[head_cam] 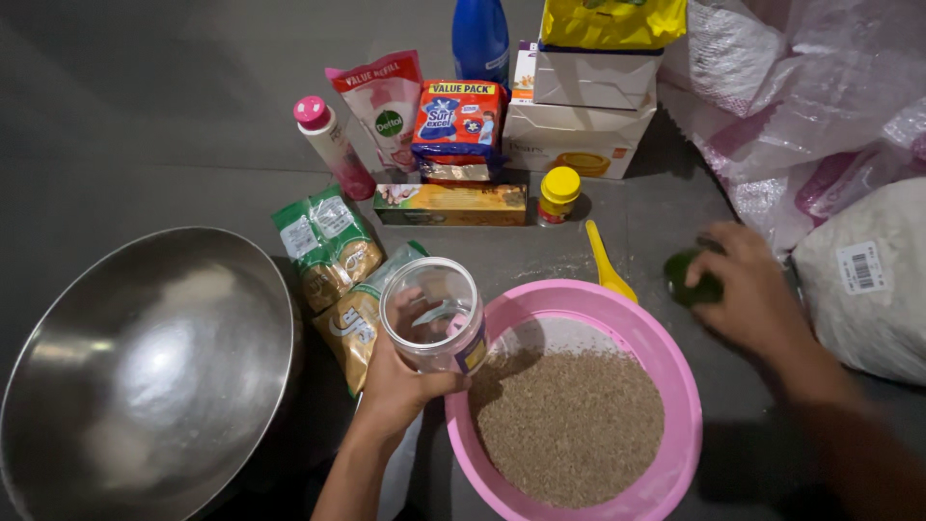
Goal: The person sits on the floor and sorts through grains in a pink bowl by hand, picking out small debris. They then use a yellow scoop to transfer the grains into a clear plastic container.
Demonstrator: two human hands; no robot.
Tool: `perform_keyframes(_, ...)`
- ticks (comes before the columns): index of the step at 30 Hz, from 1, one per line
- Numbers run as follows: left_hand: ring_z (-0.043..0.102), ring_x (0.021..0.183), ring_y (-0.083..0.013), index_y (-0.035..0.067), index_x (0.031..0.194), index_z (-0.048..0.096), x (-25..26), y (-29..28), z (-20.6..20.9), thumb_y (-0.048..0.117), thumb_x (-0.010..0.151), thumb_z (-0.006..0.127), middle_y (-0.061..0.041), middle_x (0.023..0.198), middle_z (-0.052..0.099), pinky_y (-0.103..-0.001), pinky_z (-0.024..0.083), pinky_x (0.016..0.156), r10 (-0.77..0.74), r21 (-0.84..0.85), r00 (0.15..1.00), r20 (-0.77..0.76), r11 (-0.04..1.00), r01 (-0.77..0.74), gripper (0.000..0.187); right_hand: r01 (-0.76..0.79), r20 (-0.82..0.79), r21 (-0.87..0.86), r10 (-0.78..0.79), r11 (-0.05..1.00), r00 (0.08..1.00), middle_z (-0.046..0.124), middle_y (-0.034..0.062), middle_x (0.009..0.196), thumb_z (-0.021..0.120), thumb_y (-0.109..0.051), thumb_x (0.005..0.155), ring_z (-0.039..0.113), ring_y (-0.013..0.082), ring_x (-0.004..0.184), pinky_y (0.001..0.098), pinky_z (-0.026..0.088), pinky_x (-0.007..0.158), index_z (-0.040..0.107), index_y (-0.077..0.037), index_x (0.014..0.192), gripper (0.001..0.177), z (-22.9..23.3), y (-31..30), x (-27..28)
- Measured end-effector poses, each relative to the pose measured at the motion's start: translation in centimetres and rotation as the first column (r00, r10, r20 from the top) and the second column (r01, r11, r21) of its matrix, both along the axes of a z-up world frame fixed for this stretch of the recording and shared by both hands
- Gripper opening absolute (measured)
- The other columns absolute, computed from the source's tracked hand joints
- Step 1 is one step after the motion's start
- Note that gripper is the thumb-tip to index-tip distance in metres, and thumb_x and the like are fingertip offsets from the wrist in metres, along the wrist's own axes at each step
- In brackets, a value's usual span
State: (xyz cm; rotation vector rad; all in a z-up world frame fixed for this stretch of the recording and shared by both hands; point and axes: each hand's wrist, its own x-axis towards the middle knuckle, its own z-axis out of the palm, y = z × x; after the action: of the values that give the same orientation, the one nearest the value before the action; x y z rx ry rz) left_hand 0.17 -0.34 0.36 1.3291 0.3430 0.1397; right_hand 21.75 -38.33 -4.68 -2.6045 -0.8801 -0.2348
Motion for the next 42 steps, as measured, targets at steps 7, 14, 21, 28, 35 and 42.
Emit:
perform_keyframes(7, 0.059, 0.129, -0.0267, 0.011, 0.146, 0.036, 0.0, 0.0, 0.0, -0.015, 0.045, 0.082, -0.012, 0.143, 0.052, -0.041, 0.057, 0.099, 0.004, -0.023, 1.0, -0.02, 1.0, -0.005, 0.115, -0.034, -0.171, -0.135, 0.011, 0.99, 0.985, 0.05, 0.0201, 0.148, 0.095, -0.029, 0.053, 0.045, 0.0442, 0.135, 0.0517, 0.038, 0.11, 0.068, -0.014, 0.092, 0.05, -1.5, -1.1, 0.7)
perform_keyframes(14, 0.059, 0.13, -0.027, 0.011, 0.147, 0.035, 0.0, 0.0, -0.1, -0.012, 0.044, 0.084, -0.012, 0.144, 0.053, -0.039, 0.055, 0.101, 0.003, 0.028, 1.0, -0.009, 1.0, -0.002, 0.116, -0.018, -0.156, 0.08, 0.03, 0.997, 0.987, 0.063, 0.0201, 0.132, 0.09, -0.037, 0.058, 0.058, 0.0389, 0.123, 0.0467, 0.045, 0.105, 0.063, -0.004, 0.127, 0.081, 0.1, 0.6, 0.6)
perform_keyframes(21, 0.059, 0.13, -0.0264, 0.012, 0.146, 0.038, 0.0, -0.1, -0.1, -0.011, 0.044, 0.084, -0.012, 0.144, 0.054, -0.041, 0.058, 0.098, 0.009, 0.064, 0.999, -0.037, 0.998, -0.007, 0.115, -0.1, -0.182, 0.072, 0.112, 0.992, 0.977, 0.063, 0.0165, 0.138, 0.087, -0.034, 0.061, 0.059, 0.038, 0.123, 0.0454, 0.046, 0.106, 0.063, -0.011, 0.135, 0.081, 0.8, 1.5, 1.2)
perform_keyframes(28, 0.059, 0.128, -0.0261, 0.013, 0.146, 0.038, 0.1, -0.2, -0.2, -0.012, 0.043, 0.084, -0.011, 0.144, 0.053, -0.039, 0.057, 0.099, 0.008, 0.06, 0.999, -0.038, 0.998, -0.006, 0.115, -0.061, -0.196, 0.023, 0.065, 0.998, 0.978, 0.059, 0.0178, 0.141, 0.088, -0.037, 0.06, 0.056, 0.0391, 0.127, 0.0478, 0.043, 0.108, 0.063, -0.015, 0.137, 0.085, 0.2, 1.3, 1.4)
perform_keyframes(35, 0.059, 0.129, -0.0267, 0.011, 0.146, 0.037, 0.0, -0.2, 0.2, -0.013, 0.044, 0.082, -0.011, 0.143, 0.054, -0.04, 0.057, 0.1, -0.002, 0.025, 0.999, -0.039, 1.0, 0.003, 0.114, -0.022, -0.158, -0.087, 0.008, 0.996, 0.987, 0.055, 0.0205, 0.143, 0.092, -0.038, 0.058, 0.051, 0.0417, 0.129, 0.0486, 0.04, 0.107, 0.066, -0.016, 0.137, 0.086, -0.8, 1.3, 2.1)
perform_keyframes(42, 0.06, 0.13, -0.0258, 0.011, 0.145, 0.036, -0.2, -0.3, 0.1, -0.013, 0.044, 0.083, -0.009, 0.143, 0.055, -0.039, 0.056, 0.101, 0.002, 0.047, 0.999, -0.038, 0.999, 0.0, 0.114, -0.012, -0.181, 0.117, 0.033, 0.993, 0.983, 0.063, 0.0176, 0.137, 0.088, -0.039, 0.063, 0.06, 0.0361, 0.126, 0.0431, 0.045, 0.108, 0.064, -0.009, 0.136, 0.083, -0.2, 0.0, 1.5)
